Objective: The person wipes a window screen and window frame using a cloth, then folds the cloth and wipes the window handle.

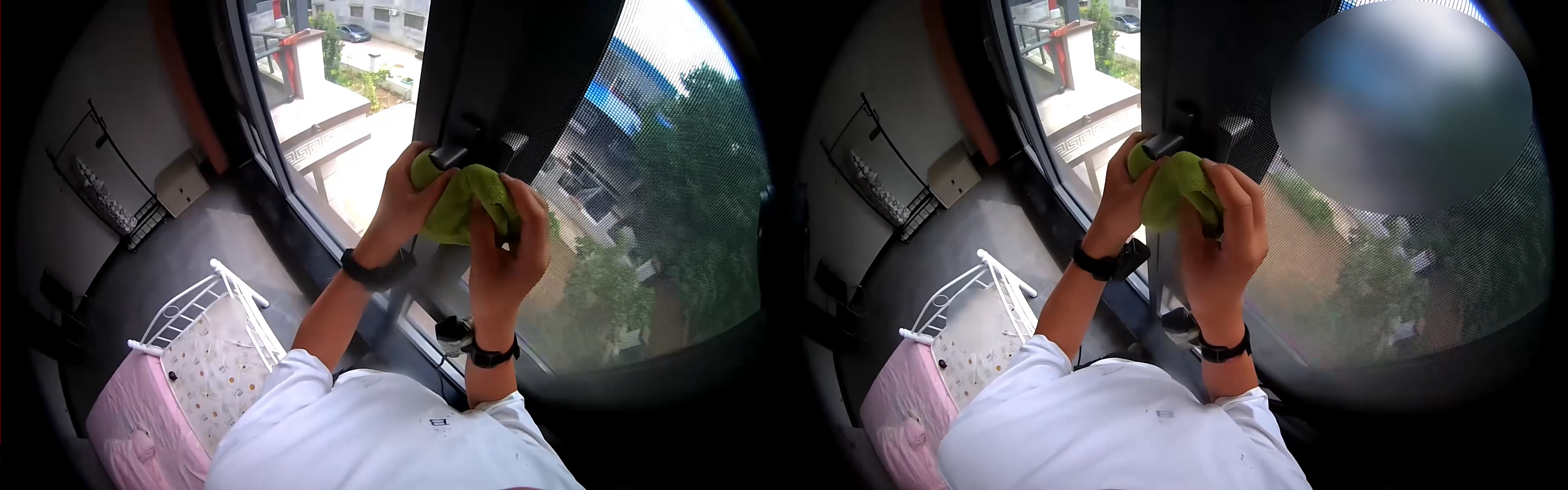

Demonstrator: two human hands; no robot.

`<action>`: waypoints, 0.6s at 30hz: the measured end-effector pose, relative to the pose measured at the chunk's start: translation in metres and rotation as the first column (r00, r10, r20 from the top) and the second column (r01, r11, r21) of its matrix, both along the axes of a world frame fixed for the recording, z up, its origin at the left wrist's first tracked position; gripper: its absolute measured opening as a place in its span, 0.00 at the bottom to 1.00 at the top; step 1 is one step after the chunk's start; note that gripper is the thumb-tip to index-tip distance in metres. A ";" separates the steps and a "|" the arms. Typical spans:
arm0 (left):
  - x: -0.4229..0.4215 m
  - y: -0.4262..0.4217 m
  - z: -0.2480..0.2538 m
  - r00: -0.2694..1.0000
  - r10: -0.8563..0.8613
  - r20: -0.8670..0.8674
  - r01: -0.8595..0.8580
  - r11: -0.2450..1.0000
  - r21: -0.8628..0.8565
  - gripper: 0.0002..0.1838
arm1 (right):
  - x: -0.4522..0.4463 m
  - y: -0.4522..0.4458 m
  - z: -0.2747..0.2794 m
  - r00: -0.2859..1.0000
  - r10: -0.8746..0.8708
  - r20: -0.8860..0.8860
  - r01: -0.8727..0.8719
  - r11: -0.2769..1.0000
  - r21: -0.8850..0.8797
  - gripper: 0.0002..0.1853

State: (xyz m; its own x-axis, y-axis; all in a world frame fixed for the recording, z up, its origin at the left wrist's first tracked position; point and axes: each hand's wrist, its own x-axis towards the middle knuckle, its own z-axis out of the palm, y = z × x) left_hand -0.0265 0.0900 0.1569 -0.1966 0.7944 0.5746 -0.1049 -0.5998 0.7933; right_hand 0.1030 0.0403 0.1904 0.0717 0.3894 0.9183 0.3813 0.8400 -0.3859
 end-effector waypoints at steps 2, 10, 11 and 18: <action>-0.002 -0.005 -0.005 0.995 -0.063 0.080 0.068 0.996 -0.060 0.14 | -0.005 -0.003 0.003 0.997 -0.032 -0.063 0.027 0.995 -0.092 0.18; -0.010 -0.046 -0.045 0.996 -0.030 0.079 0.033 0.999 -0.033 0.34 | 0.023 -0.029 -0.009 0.993 -0.018 0.114 0.040 0.981 -0.188 0.19; -0.010 -0.056 -0.043 0.998 -0.017 0.067 0.024 0.995 -0.095 0.31 | 0.028 -0.032 -0.007 0.963 0.082 0.255 0.003 0.949 -0.317 0.18; -0.006 -0.065 -0.057 0.990 0.141 0.019 -0.141 0.990 0.023 0.17 | 0.017 -0.003 0.026 0.966 -0.087 0.245 0.085 0.996 0.017 0.20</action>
State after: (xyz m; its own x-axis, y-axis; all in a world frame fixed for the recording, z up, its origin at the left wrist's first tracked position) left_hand -0.0323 0.0252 0.0999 -0.3158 0.7440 0.5888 -0.0319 -0.6285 0.7771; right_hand 0.1200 0.0369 0.2163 -0.1233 0.3859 0.9143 0.5348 0.8019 -0.2663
